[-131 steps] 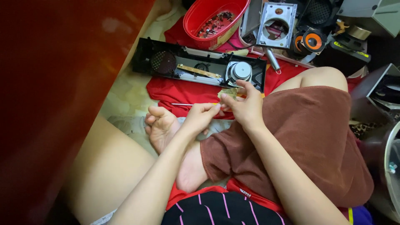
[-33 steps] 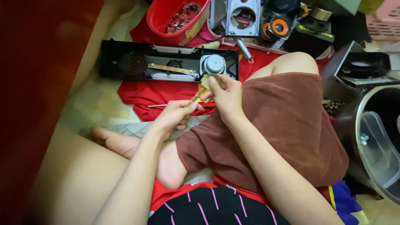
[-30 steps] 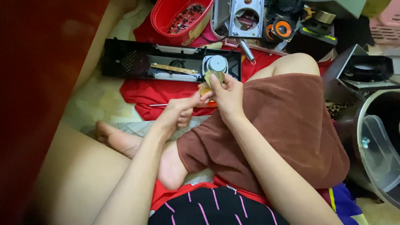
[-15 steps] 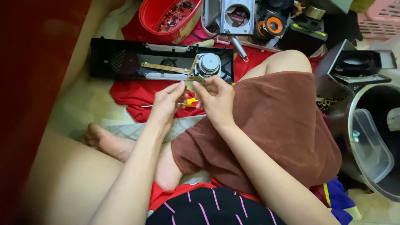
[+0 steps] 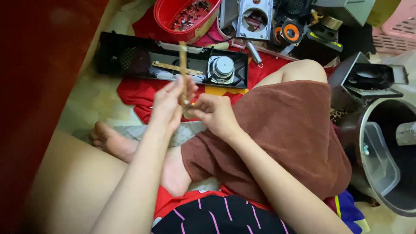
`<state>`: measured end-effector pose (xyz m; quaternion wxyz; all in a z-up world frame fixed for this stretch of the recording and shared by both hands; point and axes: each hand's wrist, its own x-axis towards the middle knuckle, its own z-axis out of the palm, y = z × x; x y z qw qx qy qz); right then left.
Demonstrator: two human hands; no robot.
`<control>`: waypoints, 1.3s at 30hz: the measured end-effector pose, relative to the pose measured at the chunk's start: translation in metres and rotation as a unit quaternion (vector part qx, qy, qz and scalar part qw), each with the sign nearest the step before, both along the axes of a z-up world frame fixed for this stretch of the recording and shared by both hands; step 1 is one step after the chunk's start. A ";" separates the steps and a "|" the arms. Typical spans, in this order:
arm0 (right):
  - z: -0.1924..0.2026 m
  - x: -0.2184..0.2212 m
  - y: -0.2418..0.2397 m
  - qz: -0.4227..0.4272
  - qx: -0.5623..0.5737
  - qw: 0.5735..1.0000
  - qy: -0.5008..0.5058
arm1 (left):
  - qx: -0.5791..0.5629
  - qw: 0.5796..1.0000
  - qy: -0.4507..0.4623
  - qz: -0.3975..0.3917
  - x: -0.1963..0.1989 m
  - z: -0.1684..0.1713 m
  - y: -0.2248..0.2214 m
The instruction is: The person sits on the floor and sands a round electronic component with a piece of sandpaper, rubbing it repeatedly. They then pick through small screws and parts in a red plastic bowl, handling the items one at a time.
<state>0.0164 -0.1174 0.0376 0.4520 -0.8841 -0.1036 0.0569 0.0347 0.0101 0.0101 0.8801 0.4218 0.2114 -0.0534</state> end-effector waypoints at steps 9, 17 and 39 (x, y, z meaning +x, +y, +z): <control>-0.004 0.017 0.001 -0.114 0.059 0.985 0.113 | 0.134 0.987 0.053 0.068 0.003 -0.016 0.016; 0.002 0.009 0.006 -0.130 0.150 0.979 -0.034 | 0.237 0.968 -0.082 0.000 0.000 -0.003 -0.005; 0.003 0.010 0.007 -0.107 0.222 0.965 -0.087 | 0.216 0.972 -0.025 -0.084 -0.013 0.032 -0.006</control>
